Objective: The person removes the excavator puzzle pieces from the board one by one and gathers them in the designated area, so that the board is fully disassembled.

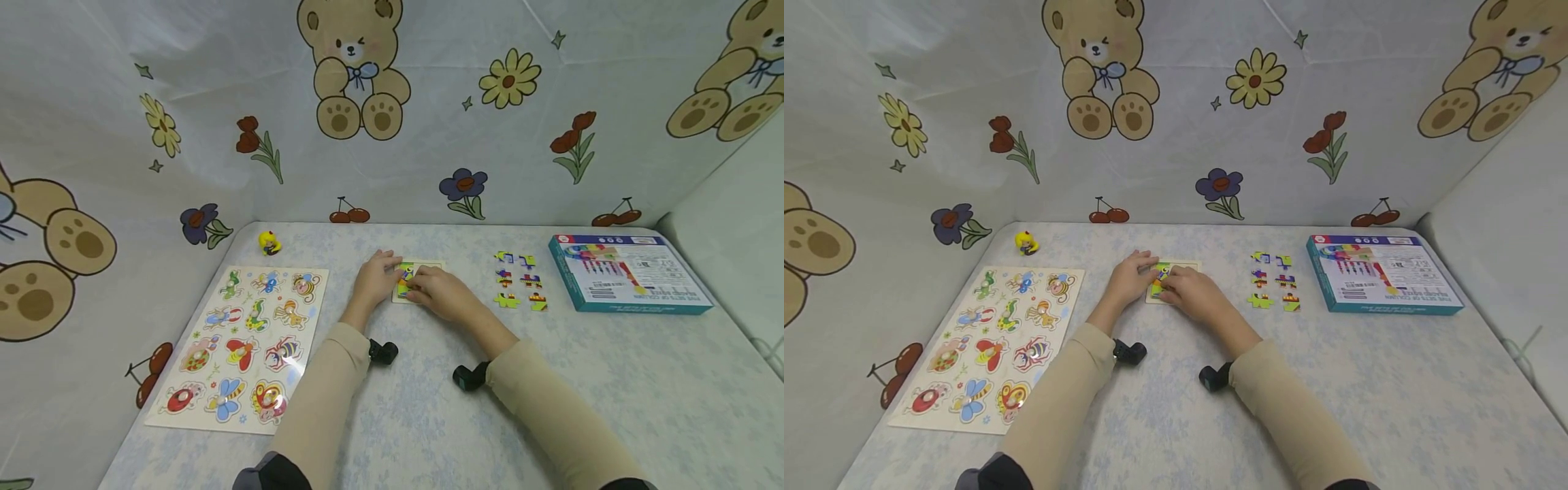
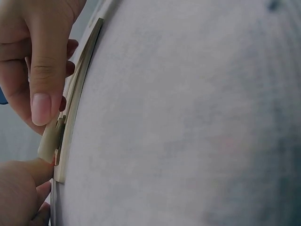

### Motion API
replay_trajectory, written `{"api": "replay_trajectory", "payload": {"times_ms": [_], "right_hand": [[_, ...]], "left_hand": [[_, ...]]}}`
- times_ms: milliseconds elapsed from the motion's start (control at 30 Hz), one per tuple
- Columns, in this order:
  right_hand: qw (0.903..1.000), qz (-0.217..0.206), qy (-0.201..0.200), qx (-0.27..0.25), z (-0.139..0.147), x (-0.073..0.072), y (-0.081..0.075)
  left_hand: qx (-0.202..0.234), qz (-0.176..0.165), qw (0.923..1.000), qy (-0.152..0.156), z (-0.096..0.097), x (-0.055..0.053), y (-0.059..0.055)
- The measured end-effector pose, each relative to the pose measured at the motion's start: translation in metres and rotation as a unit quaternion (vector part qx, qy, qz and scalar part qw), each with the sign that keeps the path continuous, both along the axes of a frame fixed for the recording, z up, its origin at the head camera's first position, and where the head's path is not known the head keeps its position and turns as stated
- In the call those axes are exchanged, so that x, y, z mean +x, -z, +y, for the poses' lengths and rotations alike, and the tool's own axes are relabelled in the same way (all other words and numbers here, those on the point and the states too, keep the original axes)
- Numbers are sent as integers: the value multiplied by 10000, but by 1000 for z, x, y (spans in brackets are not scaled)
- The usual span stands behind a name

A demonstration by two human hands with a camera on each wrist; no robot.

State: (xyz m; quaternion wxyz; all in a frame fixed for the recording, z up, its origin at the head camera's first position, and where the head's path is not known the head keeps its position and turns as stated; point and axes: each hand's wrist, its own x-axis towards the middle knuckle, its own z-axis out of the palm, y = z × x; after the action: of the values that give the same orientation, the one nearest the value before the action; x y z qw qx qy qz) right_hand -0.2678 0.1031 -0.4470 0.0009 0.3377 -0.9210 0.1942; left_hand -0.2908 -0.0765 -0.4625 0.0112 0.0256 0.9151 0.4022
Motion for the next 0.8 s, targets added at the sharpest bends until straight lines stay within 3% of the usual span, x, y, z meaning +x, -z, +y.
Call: {"api": "replay_trajectory", "payload": {"times_ms": [167,433,600,800], "right_hand": [[9991,-418,41,98,-1,1,-3],[9971,-743,140,-17,2,2,-1],[9961,-818,284,-179,2,1,1],[9954,-881,368,15,0,1,-2]], "left_hand": [[12,-22,10000,-27,0,1,-1],[44,35,10000,-24,0,0,3],[13,91,10000,1,-1,0,5],[-14,117,9999,-5,-1,0,5]]}}
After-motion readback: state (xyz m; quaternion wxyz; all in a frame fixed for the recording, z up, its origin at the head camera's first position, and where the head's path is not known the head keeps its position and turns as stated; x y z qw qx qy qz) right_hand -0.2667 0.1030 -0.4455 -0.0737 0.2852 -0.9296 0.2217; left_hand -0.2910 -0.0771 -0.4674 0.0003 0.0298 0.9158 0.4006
